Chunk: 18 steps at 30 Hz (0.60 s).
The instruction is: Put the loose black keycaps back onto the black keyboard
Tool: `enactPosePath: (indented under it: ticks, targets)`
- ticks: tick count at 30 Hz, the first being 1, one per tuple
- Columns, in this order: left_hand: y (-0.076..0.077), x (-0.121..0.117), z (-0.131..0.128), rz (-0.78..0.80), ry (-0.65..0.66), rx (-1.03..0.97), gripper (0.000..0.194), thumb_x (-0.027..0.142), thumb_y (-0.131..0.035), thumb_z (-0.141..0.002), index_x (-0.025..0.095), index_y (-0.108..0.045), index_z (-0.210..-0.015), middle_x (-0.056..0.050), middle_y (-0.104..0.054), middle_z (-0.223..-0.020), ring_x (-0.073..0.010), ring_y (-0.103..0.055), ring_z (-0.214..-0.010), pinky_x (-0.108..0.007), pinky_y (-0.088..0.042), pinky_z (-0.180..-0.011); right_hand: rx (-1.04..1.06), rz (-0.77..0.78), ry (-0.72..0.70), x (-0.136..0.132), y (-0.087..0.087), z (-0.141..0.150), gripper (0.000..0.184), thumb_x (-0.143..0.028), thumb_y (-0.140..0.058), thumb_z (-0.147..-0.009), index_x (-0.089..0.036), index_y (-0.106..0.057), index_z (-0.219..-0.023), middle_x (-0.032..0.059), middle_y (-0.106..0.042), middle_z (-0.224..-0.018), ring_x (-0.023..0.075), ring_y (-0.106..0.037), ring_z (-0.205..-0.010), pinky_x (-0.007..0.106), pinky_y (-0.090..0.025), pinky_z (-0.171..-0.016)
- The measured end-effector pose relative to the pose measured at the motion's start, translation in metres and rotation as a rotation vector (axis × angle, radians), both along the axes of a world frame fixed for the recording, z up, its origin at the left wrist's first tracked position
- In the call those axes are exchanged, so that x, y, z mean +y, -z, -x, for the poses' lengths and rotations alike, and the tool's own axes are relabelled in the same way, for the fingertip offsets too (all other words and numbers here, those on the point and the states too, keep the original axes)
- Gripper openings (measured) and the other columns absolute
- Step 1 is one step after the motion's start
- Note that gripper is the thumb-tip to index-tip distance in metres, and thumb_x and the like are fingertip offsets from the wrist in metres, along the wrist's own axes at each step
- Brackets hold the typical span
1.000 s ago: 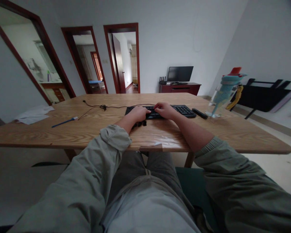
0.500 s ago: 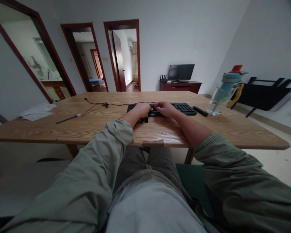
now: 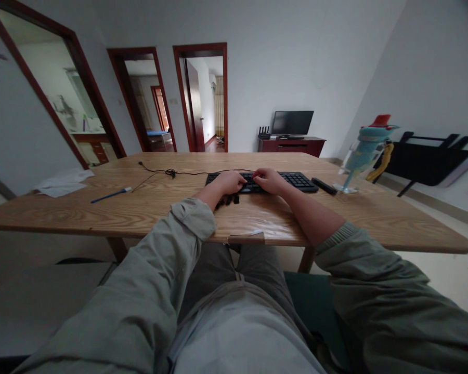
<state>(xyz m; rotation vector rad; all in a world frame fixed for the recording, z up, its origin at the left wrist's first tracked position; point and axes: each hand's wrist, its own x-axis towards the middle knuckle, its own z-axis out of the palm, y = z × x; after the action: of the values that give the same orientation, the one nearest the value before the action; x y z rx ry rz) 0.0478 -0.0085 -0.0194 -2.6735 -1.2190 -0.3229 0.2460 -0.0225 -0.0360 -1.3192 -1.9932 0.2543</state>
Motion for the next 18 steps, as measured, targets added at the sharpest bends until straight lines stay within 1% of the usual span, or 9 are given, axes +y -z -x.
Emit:
enactPosePath:
  ticks: [5,8,10,13,16,18]
  targets:
    - [-0.004,0.000,-0.007,-0.012,-0.007,0.107,0.043,0.018,-0.055,-0.080,0.031,-0.068,-0.119,-0.004,-0.072,-0.111,-0.0230,-0.065,-0.098,-0.031,-0.048,-0.084,-0.003,-0.014,0.014,-0.002,0.000,0.001,0.025,-0.025,-0.053,-0.080,-0.013,-0.071,-0.093,0.0029,-0.066,-0.072,0.0129,-0.052,-0.066,0.023,-0.038,-0.063]
    - [-0.004,-0.001,-0.011,-0.003,-0.044,0.125,0.042,0.018,-0.057,-0.079,0.031,-0.069,-0.117,-0.004,-0.073,-0.105,-0.0240,-0.065,-0.097,-0.031,-0.048,-0.084,-0.012,0.005,0.021,-0.004,0.000,0.002,0.026,-0.026,-0.053,-0.081,-0.012,-0.071,-0.093,0.0028,-0.066,-0.070,0.0129,-0.051,-0.064,0.024,-0.037,-0.061]
    - [-0.002,-0.003,-0.011,-0.009,-0.040,0.121,0.041,0.018,-0.057,-0.078,0.030,-0.070,-0.116,-0.006,-0.073,-0.105,-0.0253,-0.064,-0.099,-0.032,-0.047,-0.085,-0.023,0.009,0.028,-0.006,0.000,0.003,0.026,-0.027,-0.053,-0.081,-0.012,-0.071,-0.092,0.0025,-0.065,-0.069,0.0129,-0.050,-0.063,0.024,-0.036,-0.060]
    - [0.000,-0.007,-0.007,-0.023,-0.033,0.077,0.043,0.019,-0.056,-0.079,0.030,-0.069,-0.119,-0.007,-0.072,-0.110,-0.0257,-0.064,-0.101,-0.033,-0.047,-0.086,-0.032,0.004,0.035,-0.006,-0.001,0.003,0.025,-0.025,-0.053,-0.080,-0.013,-0.072,-0.092,0.0023,-0.065,-0.070,0.0127,-0.051,-0.064,0.023,-0.036,-0.060]
    - [0.002,-0.008,-0.002,0.000,-0.052,-0.016,0.043,0.023,-0.055,-0.081,0.030,-0.066,-0.122,-0.005,-0.071,-0.114,-0.0225,-0.064,-0.101,-0.030,-0.047,-0.086,-0.041,0.007,0.025,-0.004,-0.002,0.002,0.025,-0.024,-0.053,-0.080,-0.012,-0.071,-0.092,0.0025,-0.066,-0.072,0.0123,-0.051,-0.064,0.022,-0.036,-0.060]
    - [0.002,-0.006,0.001,0.029,-0.035,-0.059,0.039,0.025,-0.056,-0.082,0.028,-0.068,-0.119,-0.005,-0.071,-0.113,-0.0210,-0.065,-0.099,-0.028,-0.047,-0.086,-0.042,-0.001,0.018,-0.002,-0.002,0.000,0.026,-0.025,-0.053,-0.080,-0.012,-0.071,-0.093,0.0029,-0.066,-0.073,0.0123,-0.051,-0.064,0.022,-0.036,-0.060]
